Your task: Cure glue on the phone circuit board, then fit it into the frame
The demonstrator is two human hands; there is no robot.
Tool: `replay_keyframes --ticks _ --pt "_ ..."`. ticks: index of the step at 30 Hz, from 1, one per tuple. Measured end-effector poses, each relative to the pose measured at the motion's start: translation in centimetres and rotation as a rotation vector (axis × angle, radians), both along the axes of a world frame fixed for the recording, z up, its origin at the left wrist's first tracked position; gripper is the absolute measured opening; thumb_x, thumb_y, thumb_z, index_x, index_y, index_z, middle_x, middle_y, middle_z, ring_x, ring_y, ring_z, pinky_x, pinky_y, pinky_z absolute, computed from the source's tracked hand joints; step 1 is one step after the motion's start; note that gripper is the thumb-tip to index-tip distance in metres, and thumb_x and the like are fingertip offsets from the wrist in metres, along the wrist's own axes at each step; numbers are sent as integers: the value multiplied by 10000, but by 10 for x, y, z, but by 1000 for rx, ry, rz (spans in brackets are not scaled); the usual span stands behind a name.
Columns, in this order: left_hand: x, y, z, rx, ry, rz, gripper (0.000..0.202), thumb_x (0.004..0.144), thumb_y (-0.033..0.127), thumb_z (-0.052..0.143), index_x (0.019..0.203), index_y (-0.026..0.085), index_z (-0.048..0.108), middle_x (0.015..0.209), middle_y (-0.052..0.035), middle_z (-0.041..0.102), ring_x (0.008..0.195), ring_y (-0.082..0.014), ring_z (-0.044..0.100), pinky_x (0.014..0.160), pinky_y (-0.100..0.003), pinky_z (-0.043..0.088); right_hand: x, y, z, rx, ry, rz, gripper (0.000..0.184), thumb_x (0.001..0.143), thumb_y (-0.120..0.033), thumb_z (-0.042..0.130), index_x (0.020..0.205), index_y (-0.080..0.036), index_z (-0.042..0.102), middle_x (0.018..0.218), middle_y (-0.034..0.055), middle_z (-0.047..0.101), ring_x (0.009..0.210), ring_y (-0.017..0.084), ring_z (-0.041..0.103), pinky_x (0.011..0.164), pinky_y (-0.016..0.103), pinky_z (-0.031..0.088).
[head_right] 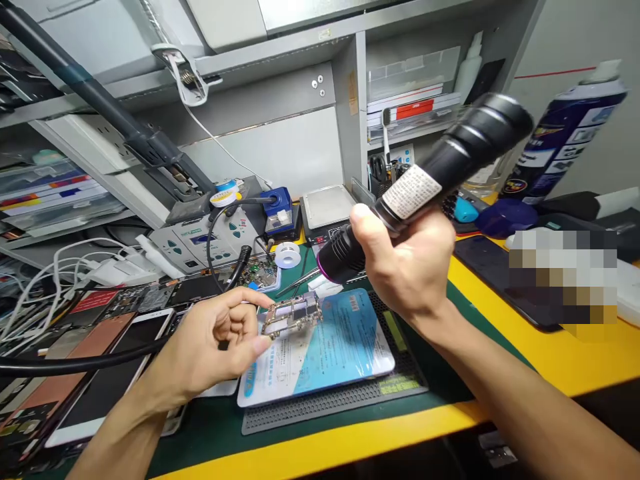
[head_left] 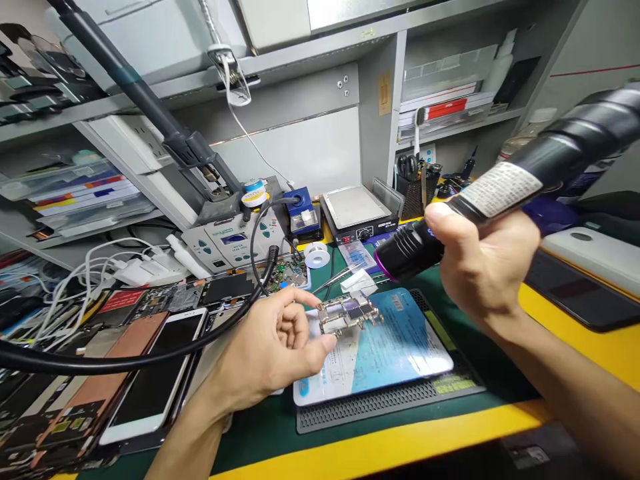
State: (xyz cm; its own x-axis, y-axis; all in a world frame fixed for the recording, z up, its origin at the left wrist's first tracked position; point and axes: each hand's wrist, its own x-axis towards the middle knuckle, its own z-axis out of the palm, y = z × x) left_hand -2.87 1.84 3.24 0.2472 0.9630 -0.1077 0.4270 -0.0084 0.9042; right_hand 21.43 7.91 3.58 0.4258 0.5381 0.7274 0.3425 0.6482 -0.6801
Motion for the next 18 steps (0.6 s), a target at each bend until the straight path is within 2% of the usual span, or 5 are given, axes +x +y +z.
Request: replay_keyframes --ticks 4,8,14,18 --pt "8 -1 -10 204 222 -71 484 682 393 830 1065 192 614 579 93 500 506 -80 424 477 -186 324 2 1 0 -32 33 45 313 766 -336 707 583 -210 486 562 -33 422 520 119 401 468 279 339" --pt "7 -1 -18 346 360 -125 535 710 394 799 1176 208 613 591 92 483 524 -99 429 520 -214 327 2 -1 -2 -75 32 85 330 763 -342 720 580 -226 470 546 -31 429 496 126 396 443 284 335" --pt "0 -1 -20 393 503 -171 515 733 455 788 1182 247 644 624 69 539 569 -125 484 611 -251 342 -2 -6 -5 -176 -35 159 279 774 -389 736 653 -228 543 588 -15 535 511 142 459 462 290 388" --pt "-2 -1 -20 399 538 -192 518 754 460 771 1224 278 649 638 53 570 585 -147 511 647 -277 353 -6 -9 -6 -235 -108 193 273 793 -384 717 675 -227 529 572 -33 530 481 126 442 446 277 366"
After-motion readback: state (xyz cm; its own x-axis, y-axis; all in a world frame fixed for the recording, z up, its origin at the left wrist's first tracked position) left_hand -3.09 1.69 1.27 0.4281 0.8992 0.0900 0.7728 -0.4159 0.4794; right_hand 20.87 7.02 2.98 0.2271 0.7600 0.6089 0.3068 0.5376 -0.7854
